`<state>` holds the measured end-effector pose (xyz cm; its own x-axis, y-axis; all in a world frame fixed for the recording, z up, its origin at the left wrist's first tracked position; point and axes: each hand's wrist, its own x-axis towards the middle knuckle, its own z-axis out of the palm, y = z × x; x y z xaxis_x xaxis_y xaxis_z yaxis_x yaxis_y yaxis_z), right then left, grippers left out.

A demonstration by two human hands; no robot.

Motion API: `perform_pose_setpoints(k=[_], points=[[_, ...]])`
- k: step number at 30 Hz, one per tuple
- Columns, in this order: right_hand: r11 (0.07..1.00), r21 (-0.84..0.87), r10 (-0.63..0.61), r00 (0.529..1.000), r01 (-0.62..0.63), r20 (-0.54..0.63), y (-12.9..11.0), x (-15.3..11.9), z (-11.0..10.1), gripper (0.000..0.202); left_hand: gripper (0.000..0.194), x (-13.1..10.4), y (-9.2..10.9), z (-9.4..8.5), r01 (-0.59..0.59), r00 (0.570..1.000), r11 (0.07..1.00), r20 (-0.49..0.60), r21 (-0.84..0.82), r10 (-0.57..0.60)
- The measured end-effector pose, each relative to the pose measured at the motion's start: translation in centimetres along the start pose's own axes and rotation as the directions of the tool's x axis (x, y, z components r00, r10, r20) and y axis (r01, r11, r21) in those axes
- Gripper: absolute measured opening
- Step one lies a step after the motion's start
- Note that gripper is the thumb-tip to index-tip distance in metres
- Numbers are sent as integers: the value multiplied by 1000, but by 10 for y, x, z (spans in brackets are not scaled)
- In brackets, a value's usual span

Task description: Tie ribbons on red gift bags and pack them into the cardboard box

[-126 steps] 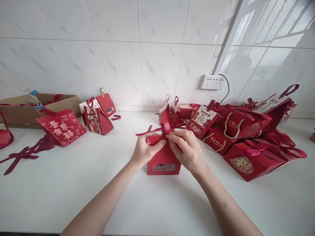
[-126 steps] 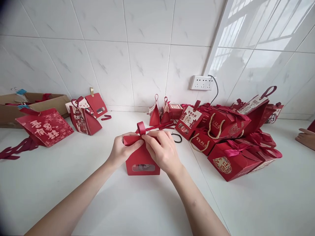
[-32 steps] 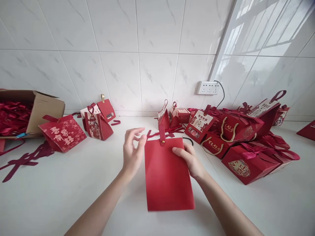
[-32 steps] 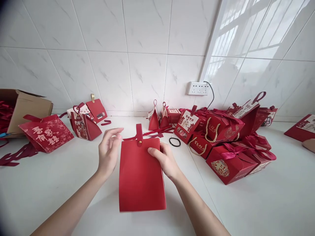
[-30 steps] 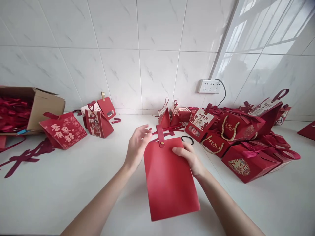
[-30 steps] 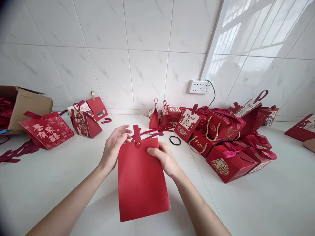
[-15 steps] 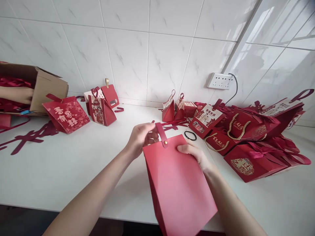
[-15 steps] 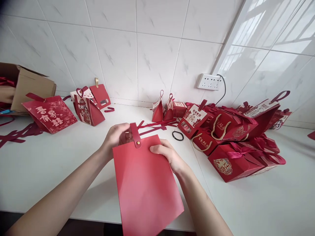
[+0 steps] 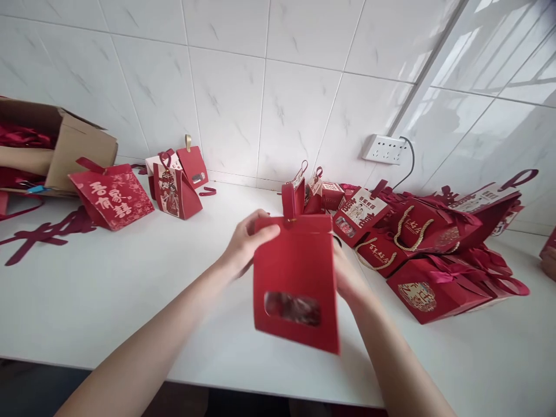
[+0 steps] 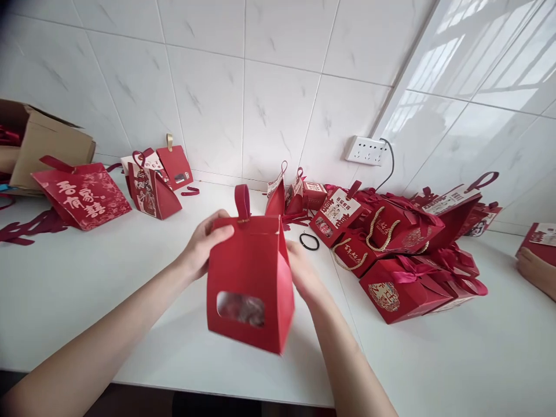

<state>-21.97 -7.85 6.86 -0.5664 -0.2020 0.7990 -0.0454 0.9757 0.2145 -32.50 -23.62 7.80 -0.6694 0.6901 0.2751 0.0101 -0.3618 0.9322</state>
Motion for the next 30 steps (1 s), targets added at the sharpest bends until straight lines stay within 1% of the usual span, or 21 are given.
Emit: perform_pose_setpoints(k=[1, 2, 3, 4, 5, 6, 7, 10, 12, 15, 20, 22, 27, 30], points=[[968, 222, 104, 993, -114, 56, 3, 1, 0, 41, 31, 1, 0, -1, -26, 997, 998, -68, 50, 29], [834, 479, 235, 962, -272, 137, 4, 1, 1, 42, 31, 1, -1, -2, -51, 992, 991, -110, 124, 65], [635, 664, 345, 914, -395, 214, 4, 1, 1, 40, 30, 2, -2, -2, -74, 987, 976, -125, 206, 102], [396, 784, 437, 849, -478, 297, 3, 0, 2, 34, 29, 1, -3, -1, -99, 983, 953, -119, 286, 137], [210, 833, 497, 789, -513, 361, 0, 0, 2, 27, 26, 0, -3, 0, -122, 981, 929, -101, 350, 167], [132, 844, 534, 754, -520, 382, -3, -1, 1, 23, 23, -1, -3, 2, -141, 980, 908, -78, 396, 186], [123, 845, 552, 744, -520, 377, -7, -1, 1, 21, 20, -3, -3, 4, -156, 979, 891, -55, 425, 198], [211, 819, 565, 750, -533, 343, -16, 0, -3, 12, 11, -8, -2, 10, -201, 975, 858, 9, 472, 223], [241, 805, 586, 742, -543, 325, -19, 2, -5, 13, 11, -11, -2, 14, -216, 973, 851, 35, 479, 228], [269, 792, 595, 742, -547, 310, -21, 3, -7, 15, 12, -13, -4, 19, -209, 972, 850, 7, 483, 235], [307, 786, 575, 763, -536, 296, -21, 4, -5, 10, 15, -13, -8, 20, -197, 958, 817, -72, 542, 279], [305, 793, 569, 769, -527, 291, -20, 3, -5, 8, 15, -12, -8, 20, -193, 956, 816, -84, 545, 283], [228, 838, 537, 782, -496, 317, -19, 2, -7, 2, 18, -13, -5, 20, -234, 953, 806, -35, 543, 300], [201, 841, 544, 771, -502, 331, -20, 1, -9, 3, 18, -13, -4, 19, -250, 954, 811, -9, 528, 300]])
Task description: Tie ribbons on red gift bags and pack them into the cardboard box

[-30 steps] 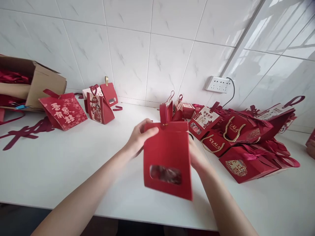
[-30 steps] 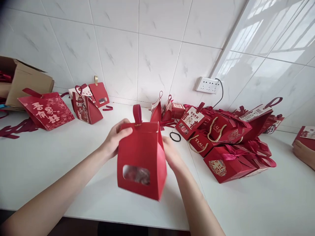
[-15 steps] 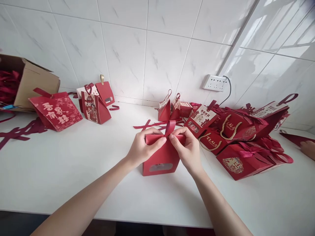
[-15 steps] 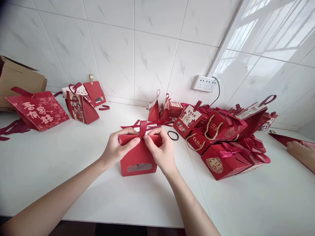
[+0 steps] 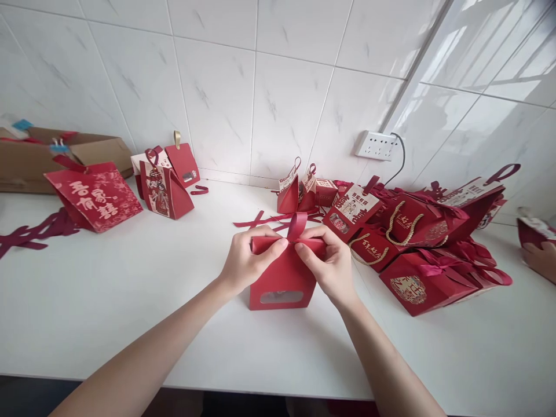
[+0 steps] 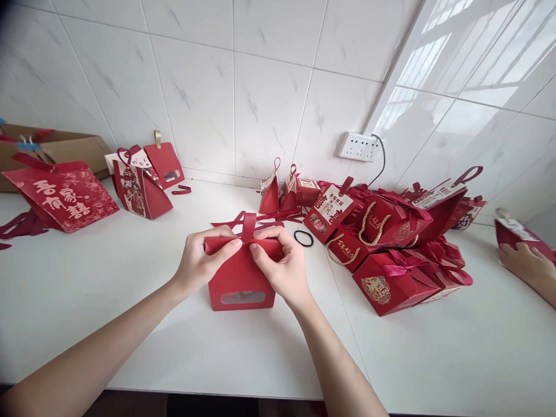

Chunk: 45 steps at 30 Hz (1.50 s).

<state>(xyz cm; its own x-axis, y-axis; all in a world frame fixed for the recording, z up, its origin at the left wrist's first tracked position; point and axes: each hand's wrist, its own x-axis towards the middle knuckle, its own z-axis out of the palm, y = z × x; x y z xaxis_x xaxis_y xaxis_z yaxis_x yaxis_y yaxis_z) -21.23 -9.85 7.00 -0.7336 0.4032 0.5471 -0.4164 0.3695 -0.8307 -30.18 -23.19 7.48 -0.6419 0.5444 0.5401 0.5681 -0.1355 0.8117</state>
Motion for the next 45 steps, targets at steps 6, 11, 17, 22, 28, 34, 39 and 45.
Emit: perform_pose_setpoints(k=[6, 11, 17, 22, 28, 34, 39, 45], points=[[999, 16, 34, 999, -33, -9, -2, -1, 0, 4, 14, 0, -2, -1, 29, 998, 998, 63, -63, -25], [999, -37, -40, 999, 40, -12, -4, -1, 2, 6, 11, 2, 3, -3, 46, 997, 995, 58, -87, -41], [990, -84, -116, 993, 115, -7, -6, -1, 5, 9, 38, 0, 4, -1, 125, 990, 982, -46, -141, -133], [990, -85, -112, 994, 111, -8, -6, 0, 5, 8, 23, -1, 3, 2, 99, 994, 987, -26, -123, -103], [998, -55, -33, 999, 33, 6, -7, -1, 4, 5, 37, -2, 1, 0, 84, 995, 988, -46, -130, -90], [999, -4, 53, 998, -53, 15, -6, 0, 1, 5, 10, -2, 1, 0, 49, 999, 999, -1, -11, -49], [994, 51, 97, 994, -100, 49, -6, 0, 1, 6, 9, -1, 2, 3, 55, 997, 998, -50, 31, -53], [998, 5, 68, 997, -69, 20, -5, 0, 2, 6, 9, 0, 3, 0, 36, 999, 999, -5, 22, -36]])
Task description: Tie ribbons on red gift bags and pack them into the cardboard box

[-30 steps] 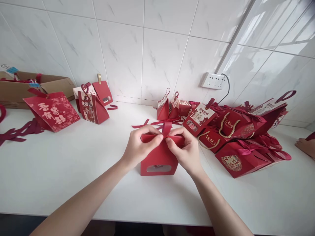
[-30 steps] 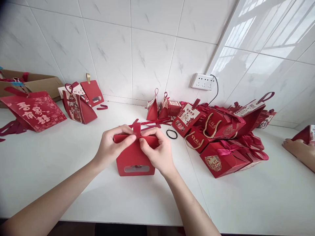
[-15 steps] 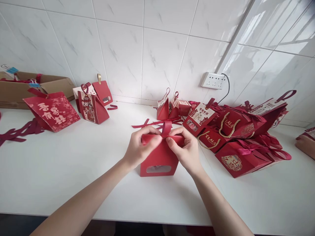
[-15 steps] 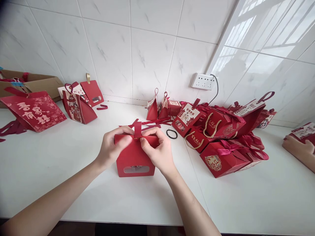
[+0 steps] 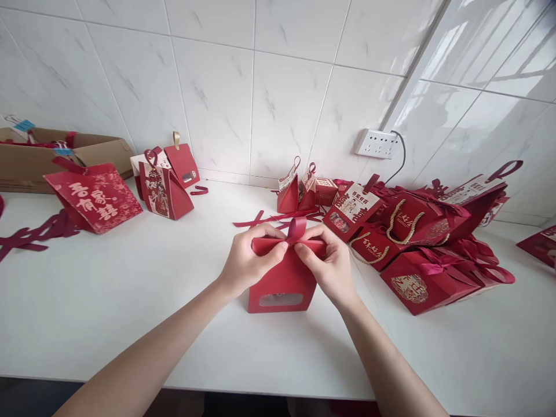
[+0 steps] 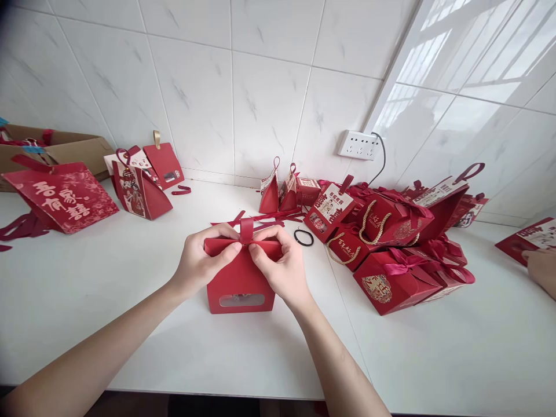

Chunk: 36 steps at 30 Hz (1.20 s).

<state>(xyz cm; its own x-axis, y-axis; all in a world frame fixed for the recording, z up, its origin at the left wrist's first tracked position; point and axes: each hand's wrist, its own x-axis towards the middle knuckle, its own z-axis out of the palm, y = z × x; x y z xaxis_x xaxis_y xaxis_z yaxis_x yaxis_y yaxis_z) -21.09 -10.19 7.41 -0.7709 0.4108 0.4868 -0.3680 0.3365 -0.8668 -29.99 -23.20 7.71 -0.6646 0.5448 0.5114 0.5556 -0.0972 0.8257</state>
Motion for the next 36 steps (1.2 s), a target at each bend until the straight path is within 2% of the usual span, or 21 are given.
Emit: perform_pose_setpoints(k=[3, 14, 22, 36], points=[[999, -30, -23, 1000, 23, -17, 0, 1, 0, 7, 9, 1, 1, -1, -14, 999, 1000, 29, 1, 14], [999, -30, -12, 1000, 12, -11, 0, 1, -1, 9, 12, 1, 2, 1, 36, 999, 999, 21, 16, -36], [998, -50, -42, 999, 41, -28, -1, 0, 0, 5, 11, 1, 2, -1, 19, 997, 1000, 76, 18, -20], [996, -84, -42, 997, 36, -63, 2, 0, 2, 9, 11, 1, 0, -1, 7, 998, 1000, 60, 6, -8]])
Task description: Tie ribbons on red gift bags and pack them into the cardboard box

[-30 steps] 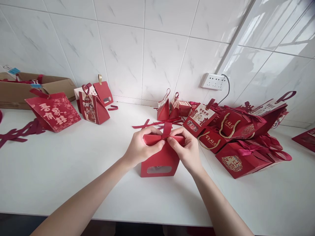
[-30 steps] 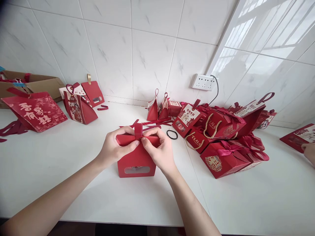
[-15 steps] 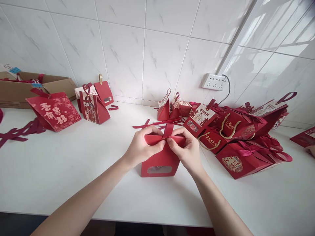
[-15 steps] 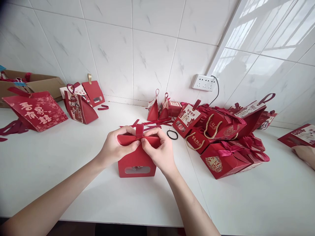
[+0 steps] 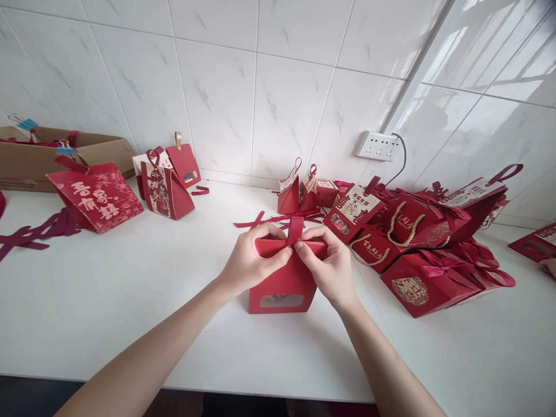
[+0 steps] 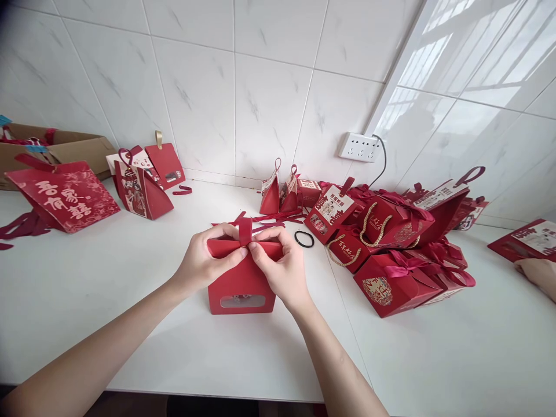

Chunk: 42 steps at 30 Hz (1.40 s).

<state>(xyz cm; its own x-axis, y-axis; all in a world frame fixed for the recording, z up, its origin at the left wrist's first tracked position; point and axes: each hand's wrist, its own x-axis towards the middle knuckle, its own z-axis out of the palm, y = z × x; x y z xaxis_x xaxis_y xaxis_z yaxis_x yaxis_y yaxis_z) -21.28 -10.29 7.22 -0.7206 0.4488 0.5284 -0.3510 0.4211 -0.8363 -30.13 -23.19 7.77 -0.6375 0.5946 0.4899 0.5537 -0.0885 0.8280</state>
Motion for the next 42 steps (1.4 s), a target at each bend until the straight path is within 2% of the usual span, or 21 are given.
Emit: perform_pose_setpoints(k=[12, 17, 26, 36, 42], points=[[995, 92, 15, 996, -23, 92, 2, 2, -5, 9, 13, 0, -2, -1, 43, 999, 999, 2, -12, -43], [995, 102, -5, 993, -6, 114, 2, 3, -7, 6, 12, -1, -2, -2, 19, 1000, 1000, -9, 8, -19], [993, 94, 58, 994, -67, 91, 1, 3, -4, 4, 9, -3, -3, 1, 10, 998, 1000, -61, 30, -8], [998, 48, 46, 996, -50, 80, -2, 3, -4, 9, 9, -3, -1, 2, 12, 997, 1000, -82, 21, -10], [999, 38, 31, 997, -34, 66, -1, 4, -3, 4, 10, -2, -1, 1, 10, 998, 1000, -65, 22, -9]])
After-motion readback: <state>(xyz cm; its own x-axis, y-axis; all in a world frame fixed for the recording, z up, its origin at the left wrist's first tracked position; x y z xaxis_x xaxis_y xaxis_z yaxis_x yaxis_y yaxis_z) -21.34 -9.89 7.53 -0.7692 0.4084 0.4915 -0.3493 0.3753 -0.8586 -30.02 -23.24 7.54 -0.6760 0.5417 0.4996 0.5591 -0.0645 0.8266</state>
